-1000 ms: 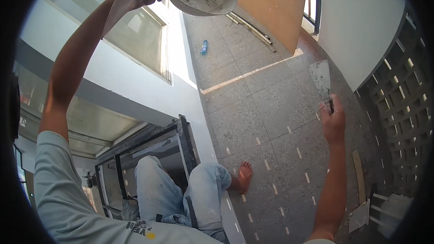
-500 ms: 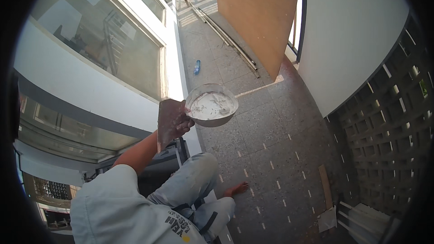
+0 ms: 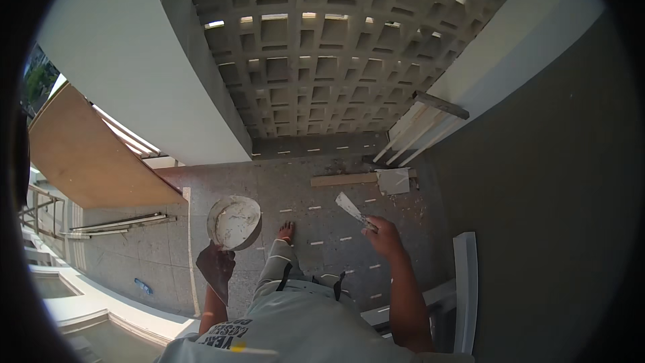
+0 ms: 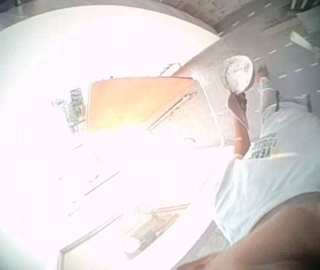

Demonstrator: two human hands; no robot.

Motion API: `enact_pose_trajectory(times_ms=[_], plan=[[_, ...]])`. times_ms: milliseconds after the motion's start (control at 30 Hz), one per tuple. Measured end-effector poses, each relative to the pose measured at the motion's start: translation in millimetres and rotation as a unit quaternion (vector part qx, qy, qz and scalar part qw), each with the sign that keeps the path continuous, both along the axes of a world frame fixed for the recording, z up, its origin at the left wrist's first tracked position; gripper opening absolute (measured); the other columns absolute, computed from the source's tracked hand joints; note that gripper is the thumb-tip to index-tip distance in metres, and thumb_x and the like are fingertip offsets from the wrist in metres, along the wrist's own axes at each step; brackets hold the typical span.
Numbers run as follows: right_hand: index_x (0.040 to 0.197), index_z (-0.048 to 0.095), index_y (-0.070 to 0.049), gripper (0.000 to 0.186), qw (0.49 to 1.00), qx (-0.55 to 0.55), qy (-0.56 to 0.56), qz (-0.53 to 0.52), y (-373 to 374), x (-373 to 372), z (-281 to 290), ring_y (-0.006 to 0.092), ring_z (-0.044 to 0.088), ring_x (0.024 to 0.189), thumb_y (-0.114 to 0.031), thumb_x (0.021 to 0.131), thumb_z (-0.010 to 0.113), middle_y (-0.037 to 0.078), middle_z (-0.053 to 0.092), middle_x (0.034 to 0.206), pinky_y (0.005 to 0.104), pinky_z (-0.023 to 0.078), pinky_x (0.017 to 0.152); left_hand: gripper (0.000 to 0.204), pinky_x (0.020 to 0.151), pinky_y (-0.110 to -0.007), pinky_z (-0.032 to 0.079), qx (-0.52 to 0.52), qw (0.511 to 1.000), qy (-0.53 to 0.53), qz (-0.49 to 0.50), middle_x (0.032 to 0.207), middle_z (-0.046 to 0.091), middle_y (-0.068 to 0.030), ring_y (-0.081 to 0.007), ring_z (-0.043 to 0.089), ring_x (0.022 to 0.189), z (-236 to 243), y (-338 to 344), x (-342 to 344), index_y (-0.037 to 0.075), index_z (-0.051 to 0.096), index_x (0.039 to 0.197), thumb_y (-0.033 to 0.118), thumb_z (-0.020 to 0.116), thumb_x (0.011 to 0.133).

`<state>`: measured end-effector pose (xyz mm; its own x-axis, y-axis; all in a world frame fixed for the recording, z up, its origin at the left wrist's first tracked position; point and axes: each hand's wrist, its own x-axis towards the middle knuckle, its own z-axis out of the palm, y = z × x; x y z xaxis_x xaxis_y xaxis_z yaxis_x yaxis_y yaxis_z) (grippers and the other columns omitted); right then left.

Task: The person applies white plaster to the inner edges and corners of a structural frame using a putty knife and a hawk, smoothing the material across the surface and scraping off excess.

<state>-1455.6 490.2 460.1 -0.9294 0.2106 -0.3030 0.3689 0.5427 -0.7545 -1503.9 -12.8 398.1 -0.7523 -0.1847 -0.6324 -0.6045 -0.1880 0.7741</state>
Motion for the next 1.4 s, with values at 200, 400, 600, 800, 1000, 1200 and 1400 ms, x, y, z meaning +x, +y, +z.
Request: enact_pose_trajectory(times_ms=[200, 400, 600, 800, 1000, 1200, 1400], plan=[[0.129, 0.064, 0.001, 0.047, 0.986, 0.062, -0.002, -0.157, -10.3, 123.0, -43.4, 0.0199, 0.067, 0.091, -0.015, 0.086, 0.079, 0.017, 0.070, 0.100, 0.0348, 0.053, 0.082, 0.029, 0.048, -0.032, 0.045, 0.053, 0.954, 0.069, -0.285, 0.072, 0.066, -0.0092, -0.0227, 0.061, 0.057, 37.7, 108.1, -167.9, 0.006, 0.067, 0.104, 0.031, 0.071, 0.090], [0.107, 0.066, 0.000, 0.026, 0.631, 0.012, -0.146, -0.762, -55.6, 405.5, -147.3, 0.0305, 0.067, 0.074, -0.014, 0.086, 0.072, 0.018, 0.068, 0.090, 0.0401, 0.052, 0.067, 0.025, 0.032, -0.024, 0.036, 0.143, 0.894, -0.046, -0.423, 0.063, 0.063, -0.0093, -0.0137, 0.053, 0.042, 36.9, 283.7, -214.9, 0.005, 0.065, 0.100, 0.028, 0.056, 0.103], [0.103, 0.071, 0.003, 0.034, 0.466, -0.092, -0.240, -0.846, -132.8, 413.1, -152.0, 0.0385, 0.075, 0.082, -0.022, 0.080, 0.074, 0.026, 0.073, 0.087, 0.0458, 0.060, 0.075, 0.031, 0.031, -0.024, 0.040, 0.260, 0.792, 0.068, -0.549, 0.076, 0.068, -0.0162, -0.0169, 0.054, 0.042, 5.4, 492.1, -223.6, 0.004, 0.059, 0.119, 0.030, 0.046, 0.107], [0.098, 0.074, 0.004, 0.028, 0.380, -0.210, -0.297, -0.850, -195.0, 379.3, -172.1, 0.0270, 0.073, 0.062, -0.020, 0.084, 0.078, 0.017, 0.074, 0.077, 0.0373, 0.062, 0.057, 0.031, 0.035, -0.022, 0.040, 0.267, 0.685, 0.025, -0.678, 0.084, 0.066, -0.0041, -0.0131, 0.056, 0.048, 54.4, 723.5, -86.4, 0.004, 0.061, 0.118, 0.030, 0.055, 0.102], [0.113, 0.070, 0.001, 0.035, 0.336, -0.280, -0.119, -0.891, -104.7, 358.3, -146.2, 0.0213, 0.070, 0.062, -0.019, 0.086, 0.078, 0.014, 0.071, 0.075, 0.0355, 0.058, 0.054, 0.022, 0.033, -0.022, 0.036, 0.246, 0.508, 0.093, -0.820, 0.066, 0.061, -0.0041, -0.0106, 0.047, 0.040, 52.4, 885.1, 15.4, 0.005, 0.061, 0.108, 0.025, 0.057, 0.100], [0.111, 0.070, 0.003, 0.034, 0.254, -0.159, -0.032, -0.954, -54.2, 390.6, -123.0, 0.0220, 0.071, 0.062, -0.019, 0.086, 0.077, 0.016, 0.071, 0.074, 0.0394, 0.056, 0.059, 0.030, 0.030, -0.024, 0.038, 0.204, 0.432, -0.145, -0.866, 0.064, 0.063, -0.0092, -0.0144, 0.048, 0.034, 85.3, 970.2, 183.7, 0.002, 0.059, 0.114, 0.027, 0.058, 0.099], [0.109, 0.067, 0.003, 0.028, 0.000, -0.166, 0.038, -0.985, -16.0, 353.7, -124.5, 0.0206, 0.067, 0.055, -0.013, 0.088, 0.075, 0.013, 0.068, 0.072, 0.0349, 0.052, 0.047, 0.029, 0.032, -0.025, 0.039, 0.141, 0.298, -0.185, -0.926, 0.067, 0.066, -0.0130, -0.0153, 0.046, 0.031, 111.9, 1022.2, 335.8, 0.003, 0.061, 0.112, 0.030, 0.057, 0.100]])
